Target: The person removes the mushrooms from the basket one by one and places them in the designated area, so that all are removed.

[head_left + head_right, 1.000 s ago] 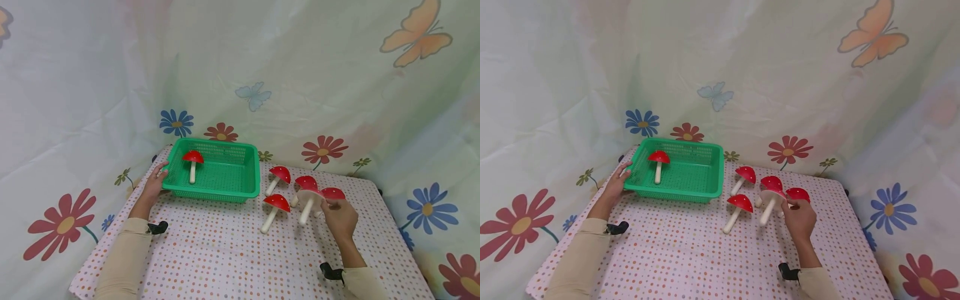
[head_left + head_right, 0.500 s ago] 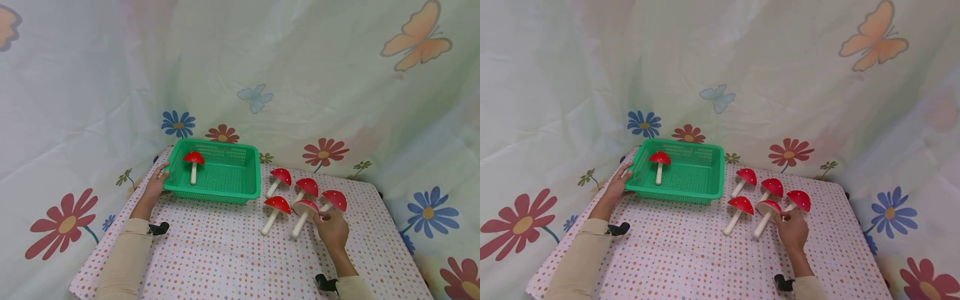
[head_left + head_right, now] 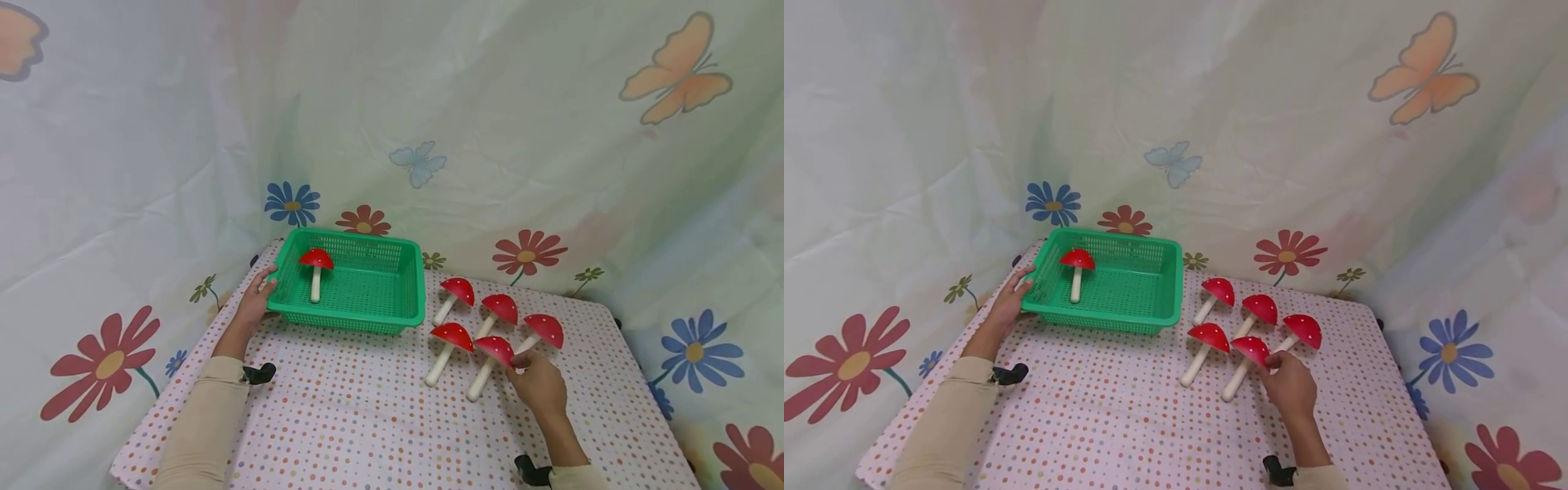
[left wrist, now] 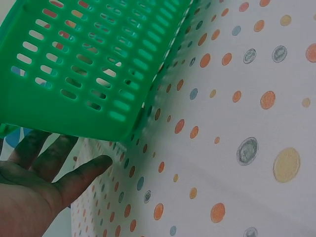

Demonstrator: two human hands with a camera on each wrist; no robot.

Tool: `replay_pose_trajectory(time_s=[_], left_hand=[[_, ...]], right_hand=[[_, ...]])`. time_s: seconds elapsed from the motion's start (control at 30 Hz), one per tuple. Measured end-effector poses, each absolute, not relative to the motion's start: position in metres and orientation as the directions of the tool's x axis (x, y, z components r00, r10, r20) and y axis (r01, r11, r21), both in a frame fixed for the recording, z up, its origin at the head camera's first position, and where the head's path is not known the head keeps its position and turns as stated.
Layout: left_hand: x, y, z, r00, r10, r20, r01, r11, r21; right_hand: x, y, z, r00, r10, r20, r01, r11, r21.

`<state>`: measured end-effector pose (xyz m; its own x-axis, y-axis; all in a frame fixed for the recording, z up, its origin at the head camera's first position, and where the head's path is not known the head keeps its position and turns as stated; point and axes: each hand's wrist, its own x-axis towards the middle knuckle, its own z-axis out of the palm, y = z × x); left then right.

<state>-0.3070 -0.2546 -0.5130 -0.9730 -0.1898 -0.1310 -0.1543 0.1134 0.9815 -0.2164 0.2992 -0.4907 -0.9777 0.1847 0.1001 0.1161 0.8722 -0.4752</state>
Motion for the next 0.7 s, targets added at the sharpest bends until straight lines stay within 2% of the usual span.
replay_pose_trajectory(time_s=[0.2,0.3,0.4,0.53,0.63,0.7], left_hand=[[-0.307,-0.254,-0.512,-0.974,-0.188,-0.123,-0.147,0.119,0.982],[-0.308,-0.254,-0.513,-0.976,-0.184,-0.119,-0.143,0.125,0.982],[-0.310,-0.253,-0.512,-0.976,-0.182,-0.117,-0.141,0.125,0.982],[-0.310,-0.254,-0.512,-0.975,-0.188,-0.116,-0.140,0.118,0.983],[-0.310,-0.255,-0.512,-0.975,-0.186,-0.124,-0.145,0.108,0.983],[-0.309,-0.257,-0.513,-0.974,-0.184,-0.132,-0.154,0.108,0.982]], right_hand=[[-0.212,0.299,-0.476,-0.989,0.148,0.023,0.124,0.896,-0.426],[-0.208,0.296,-0.463,-0.991,0.130,0.035,0.105,0.908,-0.406],[-0.206,0.284,-0.452,-0.979,0.101,0.177,0.018,0.909,-0.417],[-0.214,0.256,-0.442,-0.917,0.050,0.395,-0.152,0.874,-0.462],[-0.225,0.231,-0.436,-0.892,0.014,0.451,-0.240,0.832,-0.500],[-0.232,0.213,-0.433,-0.895,-0.020,0.445,-0.278,0.806,-0.523]])
